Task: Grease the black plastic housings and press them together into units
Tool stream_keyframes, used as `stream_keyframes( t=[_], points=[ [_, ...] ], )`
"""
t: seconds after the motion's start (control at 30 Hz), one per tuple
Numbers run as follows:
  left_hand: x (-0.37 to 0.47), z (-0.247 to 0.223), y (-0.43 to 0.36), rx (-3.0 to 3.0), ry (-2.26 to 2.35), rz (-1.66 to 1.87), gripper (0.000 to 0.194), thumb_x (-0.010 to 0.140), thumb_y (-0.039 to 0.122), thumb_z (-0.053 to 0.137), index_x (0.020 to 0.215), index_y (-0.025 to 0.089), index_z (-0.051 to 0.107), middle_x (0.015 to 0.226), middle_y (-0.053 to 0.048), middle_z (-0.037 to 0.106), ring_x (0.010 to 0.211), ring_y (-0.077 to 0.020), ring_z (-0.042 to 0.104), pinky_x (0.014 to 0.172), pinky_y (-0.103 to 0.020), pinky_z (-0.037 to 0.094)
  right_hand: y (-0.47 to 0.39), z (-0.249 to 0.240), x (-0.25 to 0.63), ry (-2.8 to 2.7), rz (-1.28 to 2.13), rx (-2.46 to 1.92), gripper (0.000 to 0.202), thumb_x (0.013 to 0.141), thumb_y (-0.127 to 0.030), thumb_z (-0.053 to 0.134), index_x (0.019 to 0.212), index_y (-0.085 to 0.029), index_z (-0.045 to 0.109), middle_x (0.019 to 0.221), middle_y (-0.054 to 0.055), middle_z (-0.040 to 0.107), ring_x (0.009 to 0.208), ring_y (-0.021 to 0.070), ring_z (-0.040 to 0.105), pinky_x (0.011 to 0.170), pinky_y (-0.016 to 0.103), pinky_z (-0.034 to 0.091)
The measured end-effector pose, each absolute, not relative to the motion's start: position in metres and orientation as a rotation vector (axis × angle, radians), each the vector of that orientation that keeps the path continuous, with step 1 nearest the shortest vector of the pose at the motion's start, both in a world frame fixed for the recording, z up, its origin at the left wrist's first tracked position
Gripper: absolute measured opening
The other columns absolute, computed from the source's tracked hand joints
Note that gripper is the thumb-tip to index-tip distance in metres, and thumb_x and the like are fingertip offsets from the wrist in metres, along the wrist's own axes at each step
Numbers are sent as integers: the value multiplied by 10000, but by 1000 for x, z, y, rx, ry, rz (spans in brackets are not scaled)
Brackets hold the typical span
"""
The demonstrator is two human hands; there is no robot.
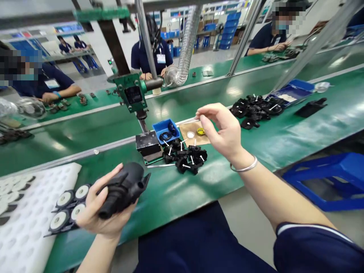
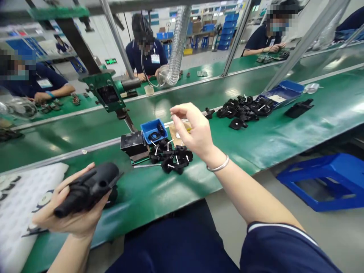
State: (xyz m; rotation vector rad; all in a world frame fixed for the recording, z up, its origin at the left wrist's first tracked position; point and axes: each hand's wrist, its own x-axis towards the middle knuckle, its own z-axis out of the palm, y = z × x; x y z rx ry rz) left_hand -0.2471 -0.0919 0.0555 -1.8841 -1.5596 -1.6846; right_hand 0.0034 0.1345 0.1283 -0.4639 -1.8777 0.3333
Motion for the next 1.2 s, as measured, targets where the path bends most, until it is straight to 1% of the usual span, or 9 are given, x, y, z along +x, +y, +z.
stream_keyframes(
  t=[0.1, 0.17, 0.2, 0.33, 0.4, 0.5, 0.6, 0.87, 1.2],
  points=[
    [-225, 27, -86, -2290, -1583, -1639, 654, 731, 116, 794, 1293, 306, 517, 1349, -103, 611, 1199, -279, 641, 960, -471, 562, 110, 99, 0, -2080, 477, -451, 155, 944, -233, 565, 1067, -172, 638, 1009, 58, 682, 974, 157, 650, 922, 321, 539],
    [-209, 2, -78, -2527, -1788, -1571, 539, 794, 192, 760, 1273, 282, 529, 1285, -111, 642, 1173, -254, 652, 973, -429, 559, 88, 79, -3, -2267, 676, -428, 206, 935, -252, 587, 1125, -184, 626, 1089, 64, 682, 1036, 165, 648, 944, 324, 538],
    [-202, -10, -75, -2539, -1948, -1596, 556, 795, 246, 767, 1287, 276, 511, 1270, -112, 646, 1170, -254, 653, 987, -423, 554, 76, 68, -4, -2342, 784, -423, 270, 926, -275, 606, 1182, -191, 606, 1156, 75, 667, 1087, 178, 639, 965, 335, 538],
    [-185, -39, -73, -2349, -2397, -1971, 942, 749, 333, 809, 1490, 244, 233, 1316, -132, 618, 1239, -276, 616, 1081, -440, 497, 41, 26, -3, -2501, 1049, -397, 630, 861, -367, 698, 1418, -214, 444, 1394, 123, 548, 1305, 239, 540, 1099, 413, 489],
    [-182, -41, -74, -2352, -2386, -2114, 1019, 747, 334, 812, 1522, 223, 160, 1379, -156, 576, 1303, -288, 569, 1126, -445, 455, 30, 10, -4, -2492, 1076, -405, 689, 850, -360, 716, 1453, -226, 411, 1429, 124, 525, 1353, 247, 503, 1140, 434, 459],
    [-182, -38, -73, -2386, -2347, -2140, 983, 758, 324, 800, 1519, 212, 188, 1466, -180, 497, 1362, -304, 512, 1149, -450, 429, 22, -2, -8, -2431, 1060, -441, 593, 859, -298, 709, 1403, -245, 481, 1413, 110, 541, 1347, 242, 512, 1146, 440, 457],
    [-182, -36, -71, -2371, -2396, -2132, 943, 757, 276, 789, 1508, 227, 220, 1433, -158, 534, 1345, -298, 529, 1131, -453, 446, 19, -3, -12, -2406, 1037, -497, 529, 858, -260, 706, 1358, -254, 532, 1392, 105, 554, 1312, 244, 542, 1128, 447, 475],
    [-178, -47, -68, -2286, -2350, -2157, 831, 719, 251, 810, 1412, 216, 354, 1429, -157, 524, 1321, -308, 543, 1135, -471, 442, 15, -1, -14, -2406, 936, -565, 540, 847, -225, 710, 1358, -266, 543, 1336, 101, 587, 1249, 258, 581, 1084, 460, 513],
    [-179, -47, -67, -2315, -2309, -2125, 786, 721, 238, 799, 1382, 221, 374, 1388, -150, 550, 1306, -310, 555, 1115, -463, 465, 14, 0, -13, -2423, 908, -577, 548, 849, -213, 706, 1367, -268, 532, 1334, 107, 579, 1251, 260, 573, 1069, 458, 519]
  ],
)
